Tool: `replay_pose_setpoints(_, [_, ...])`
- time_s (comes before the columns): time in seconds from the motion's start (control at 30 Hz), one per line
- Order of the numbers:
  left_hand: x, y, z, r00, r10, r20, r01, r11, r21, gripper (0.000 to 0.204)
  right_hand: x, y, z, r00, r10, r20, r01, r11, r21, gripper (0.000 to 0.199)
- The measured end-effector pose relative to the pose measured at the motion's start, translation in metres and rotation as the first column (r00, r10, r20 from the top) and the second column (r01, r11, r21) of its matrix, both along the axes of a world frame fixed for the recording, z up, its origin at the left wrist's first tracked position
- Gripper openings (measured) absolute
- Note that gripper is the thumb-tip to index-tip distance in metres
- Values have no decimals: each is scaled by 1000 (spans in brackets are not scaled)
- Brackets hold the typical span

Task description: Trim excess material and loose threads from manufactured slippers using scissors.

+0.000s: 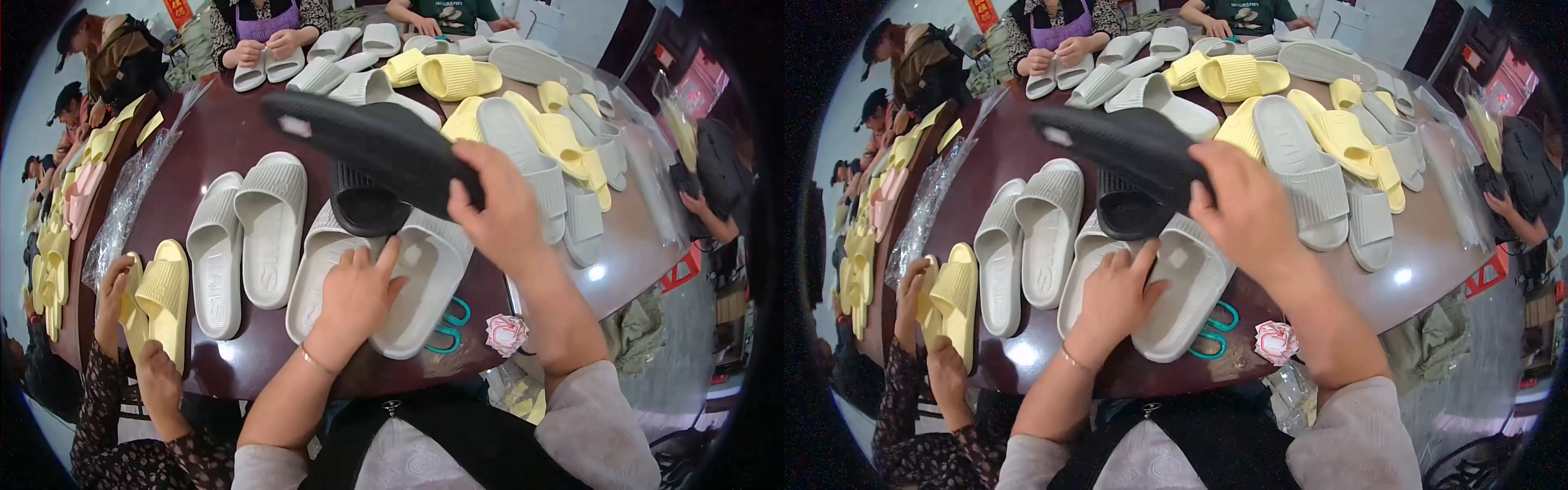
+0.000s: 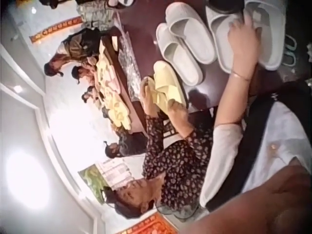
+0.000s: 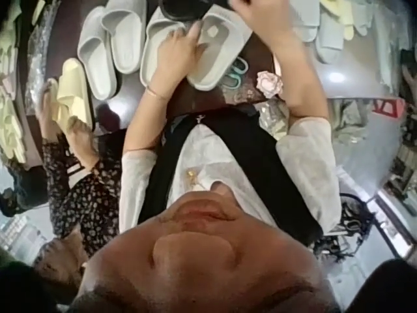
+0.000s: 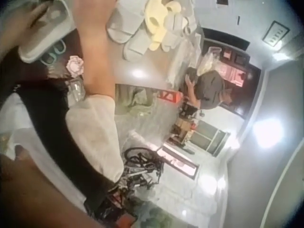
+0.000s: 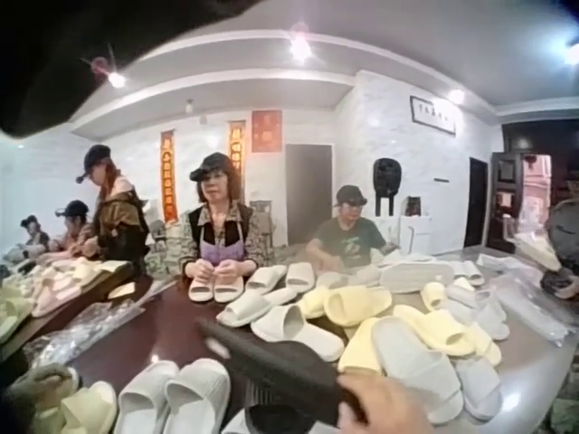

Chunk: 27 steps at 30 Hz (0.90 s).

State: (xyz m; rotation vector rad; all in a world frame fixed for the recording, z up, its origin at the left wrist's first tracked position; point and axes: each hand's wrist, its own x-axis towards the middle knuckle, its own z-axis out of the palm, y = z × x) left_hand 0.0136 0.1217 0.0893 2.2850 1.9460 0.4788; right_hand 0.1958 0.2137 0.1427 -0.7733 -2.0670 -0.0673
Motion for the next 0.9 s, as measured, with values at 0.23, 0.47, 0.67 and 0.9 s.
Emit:
replay_pose_setpoints(0.23, [-16, 11, -20, 996, 68, 60, -73, 994, 81, 35, 9, -24, 4, 999, -5, -42, 0, 995, -97, 44])
replay_pose_setpoints(0.47, [-7, 2, -36, 975, 56, 214, -88, 985, 147, 20, 15, -53, 3, 1000, 30, 3, -29, 974, -225, 52])
replay_pose_setpoints(0.67, [2, -5, -25, 954, 48, 295, -109, 975, 192, 19, 19, -42, 5, 982, -138, 127, 119, 981, 152, 44])
replay_pose_setpoints(0.9, [1, -8, -33, 963, 40, 265, -91, 979, 180, 22, -30, -21, 10, 869, 23, 493, -13, 1000, -25, 32])
